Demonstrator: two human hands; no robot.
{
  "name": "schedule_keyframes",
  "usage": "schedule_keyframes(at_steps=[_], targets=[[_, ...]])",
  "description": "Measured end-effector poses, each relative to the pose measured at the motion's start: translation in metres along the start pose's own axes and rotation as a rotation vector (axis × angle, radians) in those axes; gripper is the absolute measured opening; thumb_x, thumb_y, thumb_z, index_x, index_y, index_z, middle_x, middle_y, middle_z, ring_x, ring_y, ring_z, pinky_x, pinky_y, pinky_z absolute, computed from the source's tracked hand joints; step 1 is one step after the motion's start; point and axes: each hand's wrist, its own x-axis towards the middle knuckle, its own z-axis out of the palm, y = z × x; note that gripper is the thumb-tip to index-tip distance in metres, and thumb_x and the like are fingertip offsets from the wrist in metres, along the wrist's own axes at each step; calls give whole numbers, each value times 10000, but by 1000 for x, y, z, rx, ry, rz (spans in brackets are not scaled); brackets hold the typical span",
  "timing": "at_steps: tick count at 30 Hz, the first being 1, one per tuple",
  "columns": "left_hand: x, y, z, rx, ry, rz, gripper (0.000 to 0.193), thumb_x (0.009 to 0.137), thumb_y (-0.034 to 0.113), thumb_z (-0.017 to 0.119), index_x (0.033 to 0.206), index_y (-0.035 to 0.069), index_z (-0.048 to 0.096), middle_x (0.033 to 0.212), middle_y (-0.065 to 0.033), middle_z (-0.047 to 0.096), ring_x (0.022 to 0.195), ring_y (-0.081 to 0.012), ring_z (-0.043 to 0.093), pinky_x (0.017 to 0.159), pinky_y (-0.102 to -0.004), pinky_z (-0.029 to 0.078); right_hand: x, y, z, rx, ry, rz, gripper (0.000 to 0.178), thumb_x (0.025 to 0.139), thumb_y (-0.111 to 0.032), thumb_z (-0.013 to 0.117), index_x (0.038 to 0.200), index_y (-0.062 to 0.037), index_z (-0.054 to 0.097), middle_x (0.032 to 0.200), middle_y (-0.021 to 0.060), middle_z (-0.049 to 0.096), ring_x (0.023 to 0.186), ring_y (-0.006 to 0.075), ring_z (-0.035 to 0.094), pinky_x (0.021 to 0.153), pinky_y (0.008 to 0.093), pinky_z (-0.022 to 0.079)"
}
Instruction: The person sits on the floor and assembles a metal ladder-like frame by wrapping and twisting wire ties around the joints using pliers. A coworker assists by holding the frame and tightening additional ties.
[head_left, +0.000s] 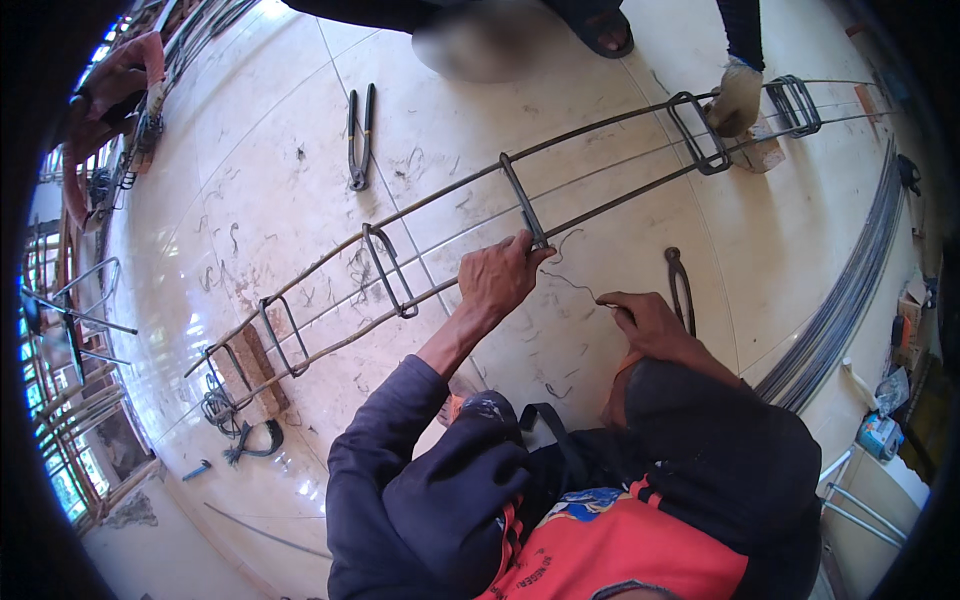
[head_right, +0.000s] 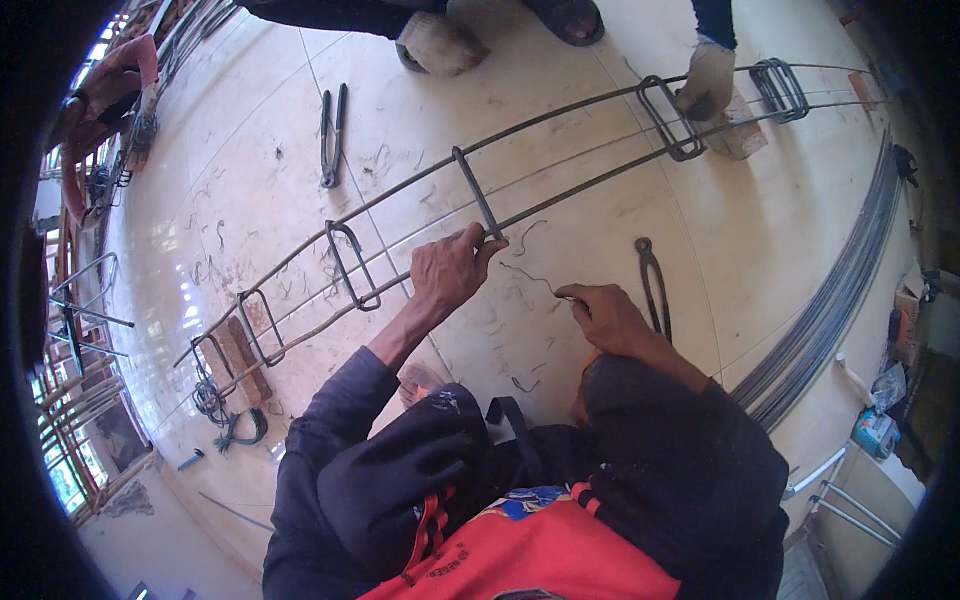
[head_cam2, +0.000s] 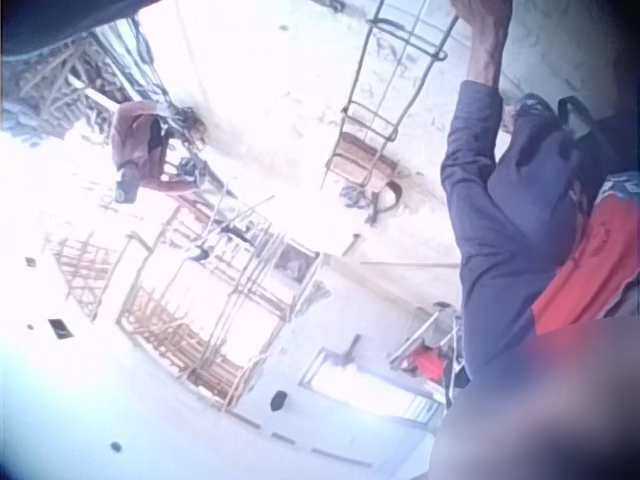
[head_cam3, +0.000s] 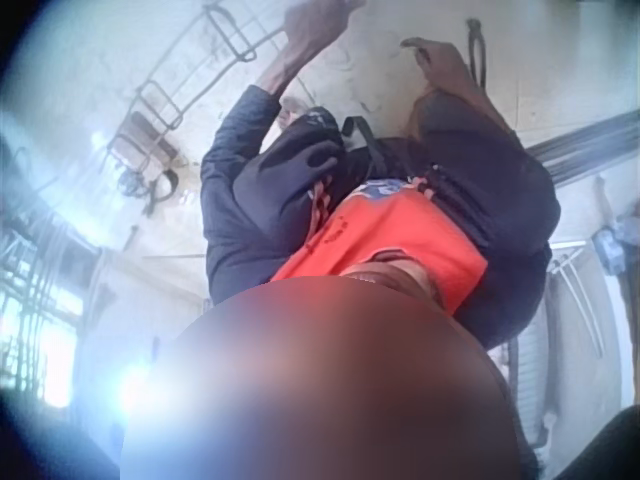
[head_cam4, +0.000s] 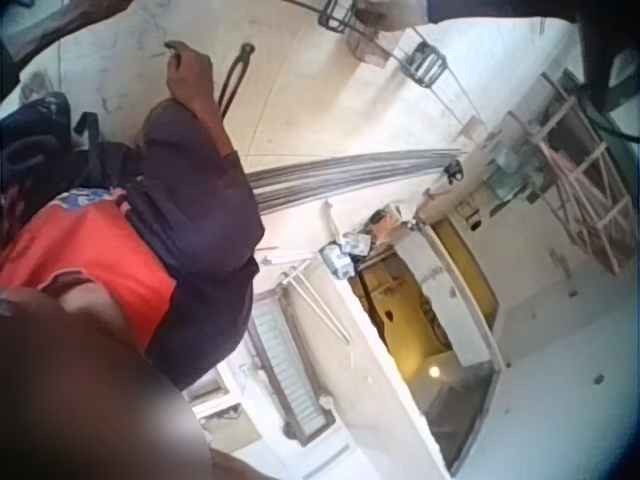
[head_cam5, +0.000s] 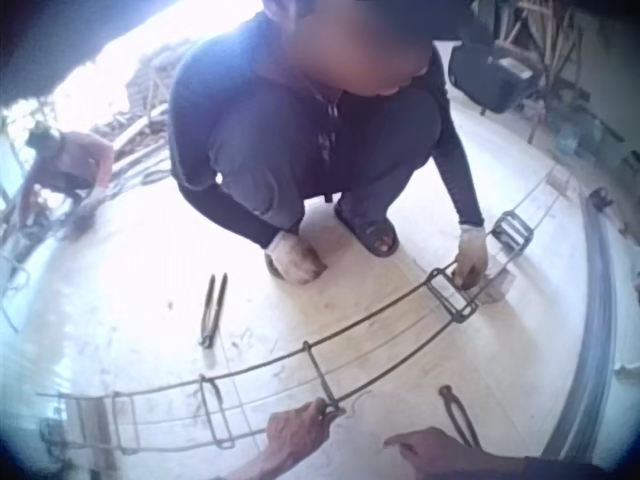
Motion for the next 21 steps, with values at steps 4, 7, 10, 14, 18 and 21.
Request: schedule_keyframes(at_steps=[4, 7, 10, 14, 18, 21], targets=[[1, -2, 1, 15, 29, -11, 404, 906, 491, 567, 848, 92, 593, 692, -122, 671, 554, -326, 641, 458, -430, 425, 14, 3, 37, 90, 206, -142, 254, 905, -85, 558, 1137, -14, 633, 823, 175, 668, 631, 214, 601, 657, 333, 493], [-4, -3, 1, 18, 31, -40, 397, 899, 489, 578, 849, 96, 599, 687, -120, 669, 551, -321, 639, 463, -425, 424, 21, -20, 35, 192, 159, -42, 259, 921, -136, 553, 1140, -35, 649, 778, 152, 675, 625, 258, 632, 604, 340, 488], [-1, -1, 3, 14, 61, -17, 393, 895, 490, 584, 841, 101, 601, 670, -118, 662, 546, -317, 637, 467, -424, 426, 33, -9, 54, 717, 29, 209, 255, 957, -170, 547, 1160, -64, 657, 652, 2, 557, 524, 95, 482, 509, 251, 401], [1, 2, 1, 2, 60, -22, 388, 889, 488, 594, 822, 106, 596, 630, -108, 643, 538, -311, 634, 466, -424, 425, 52, -6, 73, 996, 86, 212, 268, 981, -190, 535, 1195, -65, 636, 664, -72, 430, 524, 22, 353, 468, 204, 312], [-1, 1, 1, 4, 68, -7, 377, 890, 453, 603, 809, 87, 562, 699, -86, 655, 584, -296, 640, 464, -403, 432, 58, 0, 85, 1036, 109, 189, 274, 988, -184, 528, 1210, -44, 607, 666, -68, 411, 516, 24, 333, 462, 201, 282], [-3, 1, 2, -13, 102, -4, 371, 885, 436, 617, 785, 83, 559, 716, -88, 655, 611, -293, 643, 479, -400, 437, 50, 1, 92, 1144, 121, 241, 266, 982, -175, 536, 1199, -50, 626, 674, -65, 439, 520, 26, 346, 465, 203, 293]])
